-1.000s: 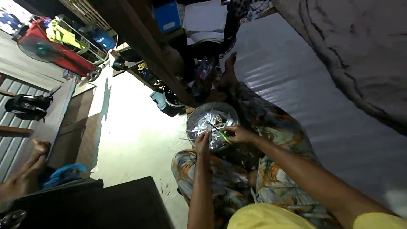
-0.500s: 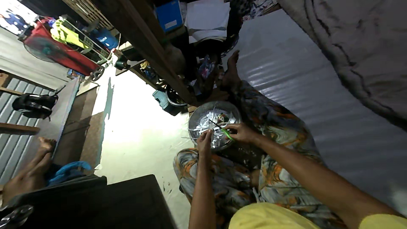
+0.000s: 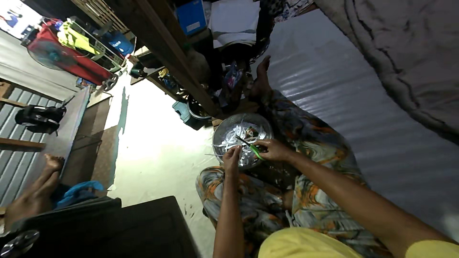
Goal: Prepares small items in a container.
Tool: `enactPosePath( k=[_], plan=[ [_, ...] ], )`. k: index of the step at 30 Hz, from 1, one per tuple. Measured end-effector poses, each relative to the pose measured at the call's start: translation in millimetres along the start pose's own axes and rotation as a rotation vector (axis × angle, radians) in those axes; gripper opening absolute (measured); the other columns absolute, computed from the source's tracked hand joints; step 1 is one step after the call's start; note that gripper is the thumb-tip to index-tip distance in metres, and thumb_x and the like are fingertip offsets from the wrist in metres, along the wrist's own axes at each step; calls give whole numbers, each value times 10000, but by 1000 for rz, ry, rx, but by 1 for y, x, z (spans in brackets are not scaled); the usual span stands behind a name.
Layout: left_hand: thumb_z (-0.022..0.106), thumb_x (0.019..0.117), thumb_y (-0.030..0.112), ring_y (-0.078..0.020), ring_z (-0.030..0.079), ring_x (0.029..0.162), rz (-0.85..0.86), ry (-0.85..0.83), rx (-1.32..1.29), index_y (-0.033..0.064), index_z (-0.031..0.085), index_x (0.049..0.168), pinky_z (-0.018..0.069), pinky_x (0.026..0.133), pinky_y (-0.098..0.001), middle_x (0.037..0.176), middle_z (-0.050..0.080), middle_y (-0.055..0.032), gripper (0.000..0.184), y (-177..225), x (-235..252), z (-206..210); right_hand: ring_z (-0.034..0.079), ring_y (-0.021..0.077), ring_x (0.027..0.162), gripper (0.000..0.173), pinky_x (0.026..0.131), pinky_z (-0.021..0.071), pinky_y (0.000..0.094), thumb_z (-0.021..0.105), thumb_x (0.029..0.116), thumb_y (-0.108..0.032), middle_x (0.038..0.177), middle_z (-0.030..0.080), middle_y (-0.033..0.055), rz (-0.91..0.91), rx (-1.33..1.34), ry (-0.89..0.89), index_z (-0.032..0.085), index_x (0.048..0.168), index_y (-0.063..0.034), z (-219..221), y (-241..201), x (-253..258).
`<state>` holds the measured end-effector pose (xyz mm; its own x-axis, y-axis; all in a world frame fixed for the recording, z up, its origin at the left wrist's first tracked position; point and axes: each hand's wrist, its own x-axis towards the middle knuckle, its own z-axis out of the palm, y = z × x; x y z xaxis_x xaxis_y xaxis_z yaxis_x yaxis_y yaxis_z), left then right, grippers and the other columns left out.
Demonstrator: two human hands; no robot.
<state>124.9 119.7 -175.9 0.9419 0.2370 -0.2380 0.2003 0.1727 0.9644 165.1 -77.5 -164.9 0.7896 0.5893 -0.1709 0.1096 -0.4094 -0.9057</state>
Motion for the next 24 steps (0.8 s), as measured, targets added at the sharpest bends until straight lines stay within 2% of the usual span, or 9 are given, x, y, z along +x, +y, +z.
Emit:
enactPosePath(
  k=[6,12,17,24],
  plan=[
    [545,1011,7,-23,592,669,-11,3,1,-47,669,969,516,662,-194,786,660,2,141,1,-1,1,656,306,985,408,938,509,428,673,976,-156,1162,673,250,-4,3,3,616,1326,46,0,2,1],
    [535,1021,18,-24,583,665,-20,25,-13,-48,662,978,507,651,-188,792,656,-4,149,0,1,0,642,249,883,408,854,523,376,685,963,-161,1081,679,231,-18,16,27,620,1304,54,0,2,-2],
    [544,1016,13,-24,591,663,-15,37,-48,-43,669,966,518,654,-192,792,664,-4,145,0,1,-1,655,294,972,466,908,519,417,715,945,-197,1162,667,251,-2,4,-43,608,1331,42,0,2,-2],
    [552,1014,17,-18,579,661,-3,15,-8,-49,669,980,505,651,-185,794,658,0,138,-1,2,-1,646,263,888,388,869,522,401,676,965,-139,1083,680,237,-27,34,6,627,1295,59,2,4,-1]
  ],
)
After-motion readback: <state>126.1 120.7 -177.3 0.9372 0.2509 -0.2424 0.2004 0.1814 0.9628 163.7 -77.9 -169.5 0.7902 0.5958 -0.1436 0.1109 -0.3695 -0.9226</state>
